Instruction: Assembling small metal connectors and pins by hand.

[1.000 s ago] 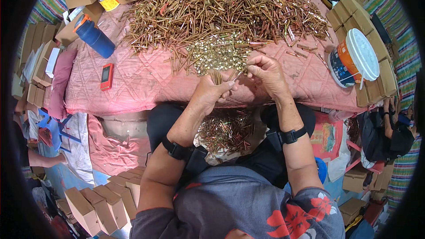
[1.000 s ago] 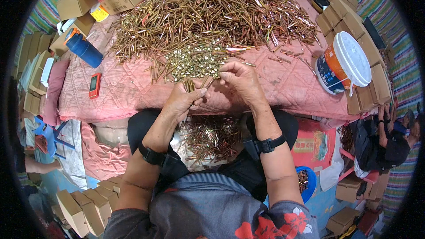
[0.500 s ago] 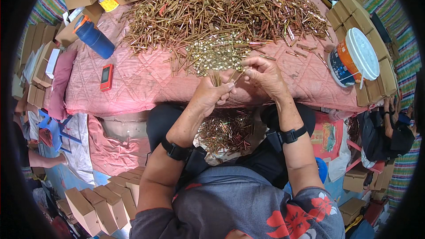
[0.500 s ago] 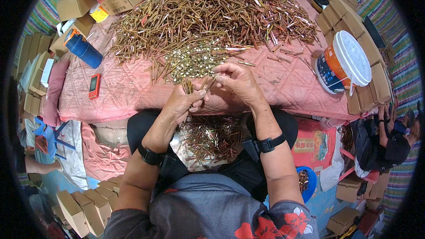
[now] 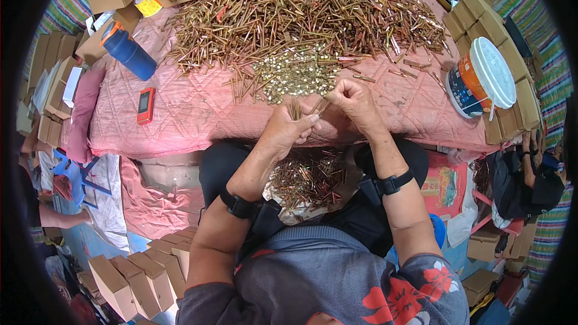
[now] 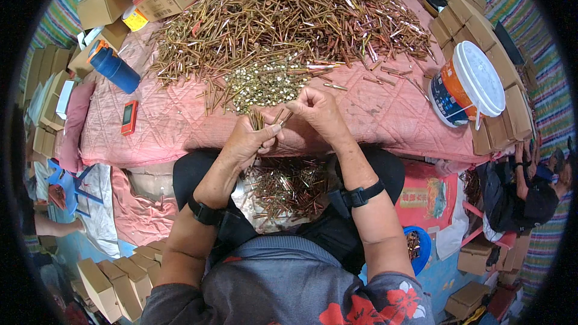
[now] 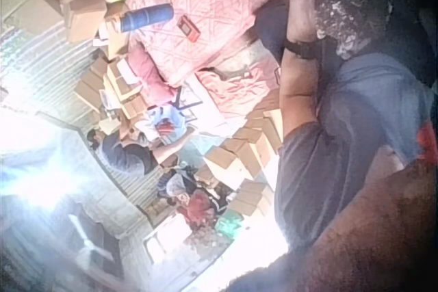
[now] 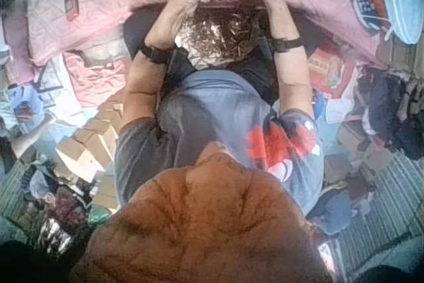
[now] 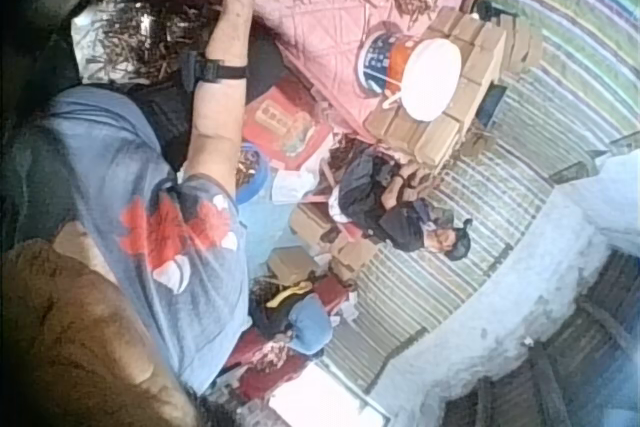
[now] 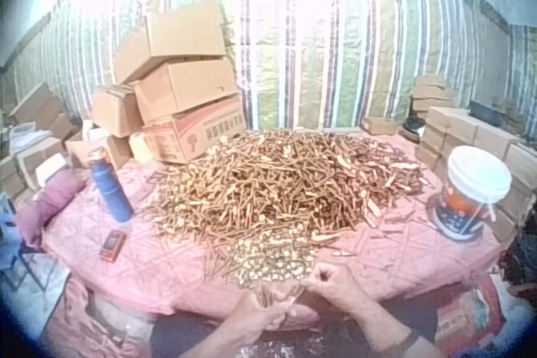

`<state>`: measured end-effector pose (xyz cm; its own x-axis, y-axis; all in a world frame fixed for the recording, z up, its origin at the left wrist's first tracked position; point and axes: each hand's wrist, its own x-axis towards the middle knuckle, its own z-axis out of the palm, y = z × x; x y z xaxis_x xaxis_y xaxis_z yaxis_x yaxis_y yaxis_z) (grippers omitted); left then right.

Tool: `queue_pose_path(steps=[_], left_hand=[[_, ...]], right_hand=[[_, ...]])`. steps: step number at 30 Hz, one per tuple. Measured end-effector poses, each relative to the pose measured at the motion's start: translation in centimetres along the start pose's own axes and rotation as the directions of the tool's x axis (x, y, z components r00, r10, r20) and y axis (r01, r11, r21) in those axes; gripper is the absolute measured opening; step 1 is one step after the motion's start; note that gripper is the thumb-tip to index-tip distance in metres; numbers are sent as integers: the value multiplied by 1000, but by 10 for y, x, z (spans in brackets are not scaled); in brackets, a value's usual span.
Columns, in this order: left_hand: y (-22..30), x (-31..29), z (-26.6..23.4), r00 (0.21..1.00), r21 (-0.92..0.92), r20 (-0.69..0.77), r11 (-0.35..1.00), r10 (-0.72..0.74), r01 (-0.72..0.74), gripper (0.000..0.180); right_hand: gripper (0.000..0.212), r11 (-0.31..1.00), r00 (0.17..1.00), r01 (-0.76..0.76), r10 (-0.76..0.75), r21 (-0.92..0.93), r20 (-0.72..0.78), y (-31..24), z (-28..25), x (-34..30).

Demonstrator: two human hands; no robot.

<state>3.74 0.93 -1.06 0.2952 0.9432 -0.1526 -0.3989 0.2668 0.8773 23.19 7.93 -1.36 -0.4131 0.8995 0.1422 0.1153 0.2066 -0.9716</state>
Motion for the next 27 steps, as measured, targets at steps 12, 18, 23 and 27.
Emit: queue_pose_path(steps=[12, 18, 23, 27], left_hand=[[3, -3, -4, 997, -33, -36, 998, -62, 60, 11], [16, -13, 5, 984, 251, 24, 954, -178, 166, 15], [9, -5, -6, 992, 29, -5, 992, -123, 123, 16], [7, 0, -10, 994, 17, -33, 995, -102, 103, 16]], right_hand=[[9, 941, 970, -214, 173, 261, 173, -24, -2, -7], [14, 985, 962, -172, 173, 20, -210, -33, -12, 1], [14, 701, 889, -110, -247, -704, -385, 0, -40, 8], [12, 432, 904, -153, -303, -889, -302, 3, -34, 7]])
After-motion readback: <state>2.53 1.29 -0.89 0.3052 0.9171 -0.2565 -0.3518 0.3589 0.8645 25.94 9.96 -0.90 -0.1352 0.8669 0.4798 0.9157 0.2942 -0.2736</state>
